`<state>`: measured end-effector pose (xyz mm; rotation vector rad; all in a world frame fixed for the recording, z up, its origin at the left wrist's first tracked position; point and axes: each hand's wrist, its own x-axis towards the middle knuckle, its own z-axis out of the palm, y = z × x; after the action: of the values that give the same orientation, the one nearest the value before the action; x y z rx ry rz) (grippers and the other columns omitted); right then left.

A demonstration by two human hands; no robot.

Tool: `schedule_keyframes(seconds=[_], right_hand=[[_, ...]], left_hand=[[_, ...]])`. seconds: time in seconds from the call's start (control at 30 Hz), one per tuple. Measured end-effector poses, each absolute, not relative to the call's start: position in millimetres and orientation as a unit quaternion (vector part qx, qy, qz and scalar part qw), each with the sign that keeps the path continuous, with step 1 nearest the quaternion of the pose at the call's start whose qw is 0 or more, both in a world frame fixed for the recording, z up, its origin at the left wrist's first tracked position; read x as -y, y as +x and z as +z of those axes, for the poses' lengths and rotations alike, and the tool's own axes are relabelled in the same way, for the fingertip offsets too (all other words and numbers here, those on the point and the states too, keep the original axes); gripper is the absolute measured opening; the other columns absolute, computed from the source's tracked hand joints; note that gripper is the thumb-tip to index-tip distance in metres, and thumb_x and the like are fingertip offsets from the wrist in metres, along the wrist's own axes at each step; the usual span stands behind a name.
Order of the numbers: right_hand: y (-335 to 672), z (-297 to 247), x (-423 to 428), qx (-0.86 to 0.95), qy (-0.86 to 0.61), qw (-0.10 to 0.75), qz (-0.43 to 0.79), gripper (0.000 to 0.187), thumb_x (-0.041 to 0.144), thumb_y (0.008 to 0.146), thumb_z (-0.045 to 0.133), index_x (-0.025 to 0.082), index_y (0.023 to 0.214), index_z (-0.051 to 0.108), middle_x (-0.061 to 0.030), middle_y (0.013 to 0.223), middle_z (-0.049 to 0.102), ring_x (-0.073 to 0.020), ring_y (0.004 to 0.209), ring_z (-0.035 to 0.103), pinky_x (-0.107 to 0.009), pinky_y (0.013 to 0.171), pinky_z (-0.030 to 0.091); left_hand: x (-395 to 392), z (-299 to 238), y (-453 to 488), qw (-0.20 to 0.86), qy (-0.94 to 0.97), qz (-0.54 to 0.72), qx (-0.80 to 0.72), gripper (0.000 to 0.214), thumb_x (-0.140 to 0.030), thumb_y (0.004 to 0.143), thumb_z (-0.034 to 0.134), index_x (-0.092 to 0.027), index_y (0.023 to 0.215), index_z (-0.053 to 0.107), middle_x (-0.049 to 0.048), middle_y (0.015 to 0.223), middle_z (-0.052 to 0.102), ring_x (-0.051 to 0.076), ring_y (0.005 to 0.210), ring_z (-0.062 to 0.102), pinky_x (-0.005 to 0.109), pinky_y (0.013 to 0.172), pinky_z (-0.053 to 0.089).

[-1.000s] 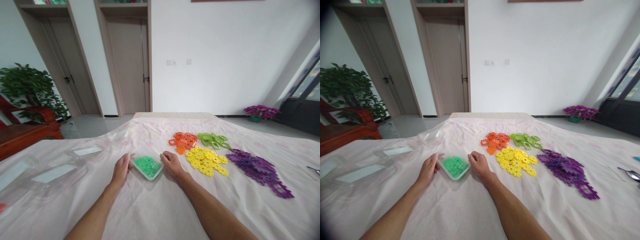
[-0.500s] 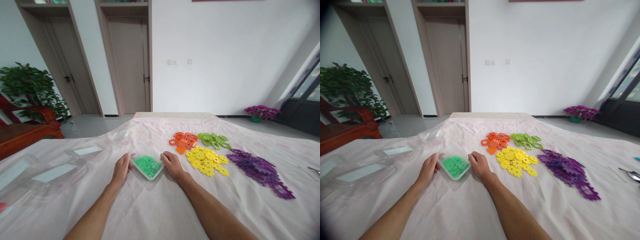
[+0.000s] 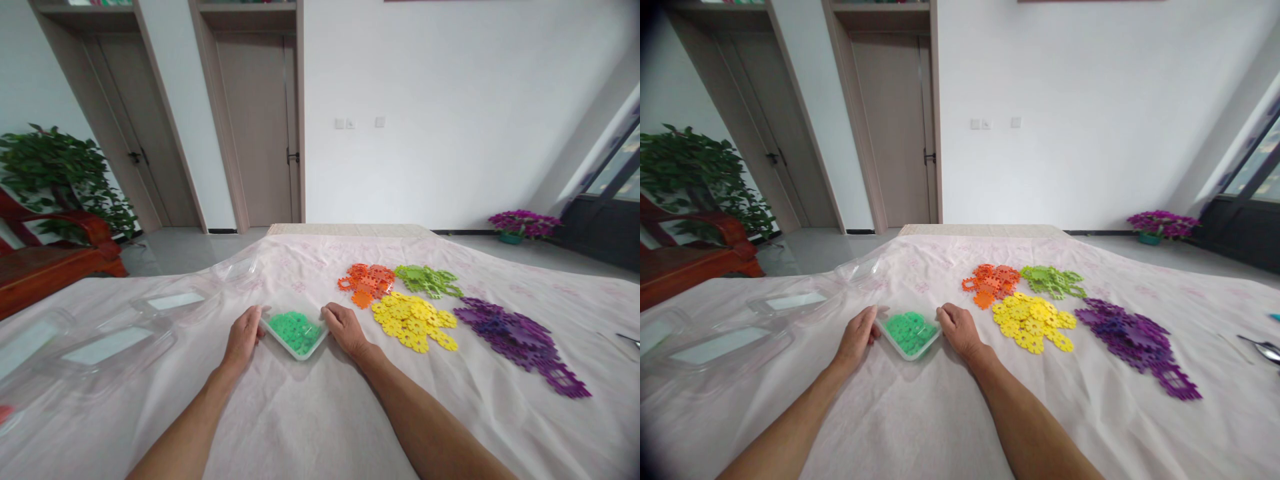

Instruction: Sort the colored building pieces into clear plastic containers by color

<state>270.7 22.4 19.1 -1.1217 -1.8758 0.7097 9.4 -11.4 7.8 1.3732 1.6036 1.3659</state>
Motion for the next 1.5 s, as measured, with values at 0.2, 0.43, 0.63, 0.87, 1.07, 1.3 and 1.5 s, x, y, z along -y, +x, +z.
schedule_keyframes(seconds=[0.2,0.43,0.63,0.87,1.07,1.3,1.5], right_hand=[[270.9,20.3,-21.3,0.749,-0.451,0.399,0.277,0.036,0.038,0.097,0.040,0.021,0.066,0.048,0.0032,0.056,0.051,-0.0134,0.058,0.051,-0.024,0.059,0.035],[271.6,18.3,-23.1,0.756,-0.450,0.396,0.263,0.037,0.038,0.098,0.039,0.021,0.066,0.048,0.0030,0.056,0.052,-0.0140,0.060,0.051,-0.024,0.060,0.034],[271.9,17.8,-23.6,0.757,-0.450,0.391,0.269,0.038,0.039,0.099,0.037,0.022,0.066,0.047,0.0033,0.056,0.051,-0.0141,0.059,0.051,-0.024,0.059,0.034],[272.0,20.0,-22.3,0.762,-0.451,0.386,0.259,0.039,0.040,0.099,0.035,0.022,0.066,0.047,0.0031,0.057,0.049,-0.0144,0.060,0.051,-0.025,0.061,0.035],[272.1,19.5,-22.5,0.759,-0.457,0.381,0.265,0.039,0.040,0.099,0.035,0.022,0.067,0.048,0.0028,0.056,0.049,-0.0145,0.059,0.051,-0.025,0.059,0.035],[271.5,18.9,-22.7,0.767,-0.449,0.381,0.255,0.041,0.041,0.100,0.033,0.022,0.066,0.045,0.0027,0.059,0.048,-0.0144,0.061,0.050,-0.025,0.061,0.034],[272.0,17.7,-22.4,0.767,-0.452,0.377,0.255,0.041,0.041,0.101,0.032,0.022,0.067,0.047,0.0030,0.058,0.048,-0.0145,0.060,0.049,-0.025,0.061,0.035]], left_hand=[[11.5,6.6,9.1,0.307,0.518,0.515,-0.610,0.069,-0.069,0.088,0.042,-0.012,0.116,0.070,-0.0030,0.054,0.051,0.015,0.050,0.047,0.025,0.049,0.038],[10.0,5.2,7.8,0.302,0.524,0.516,-0.607,0.069,-0.068,0.089,0.041,-0.012,0.116,0.071,-0.0022,0.054,0.052,0.015,0.050,0.047,0.026,0.050,0.039],[10.3,5.1,7.9,0.306,0.518,0.521,-0.605,0.068,-0.069,0.088,0.042,-0.013,0.116,0.071,-0.0029,0.054,0.052,0.015,0.050,0.047,0.025,0.050,0.039],[10.5,5.5,8.4,0.311,0.518,0.522,-0.602,0.067,-0.068,0.088,0.043,-0.013,0.116,0.071,-0.0027,0.054,0.052,0.015,0.050,0.047,0.025,0.050,0.038],[11.0,6.6,9.2,0.310,0.515,0.522,-0.606,0.067,-0.068,0.087,0.044,-0.013,0.114,0.072,-0.0025,0.054,0.052,0.015,0.049,0.047,0.025,0.048,0.038],[11.0,6.2,8.8,0.299,0.523,0.522,-0.604,0.068,-0.068,0.088,0.043,-0.012,0.112,0.072,-0.0019,0.054,0.052,0.015,0.050,0.048,0.025,0.050,0.039],[9.2,3.4,8.1,0.304,0.518,0.526,-0.603,0.068,-0.069,0.087,0.044,-0.013,0.112,0.072,-0.0025,0.054,0.052,0.015,0.049,0.048,0.025,0.049,0.038]])
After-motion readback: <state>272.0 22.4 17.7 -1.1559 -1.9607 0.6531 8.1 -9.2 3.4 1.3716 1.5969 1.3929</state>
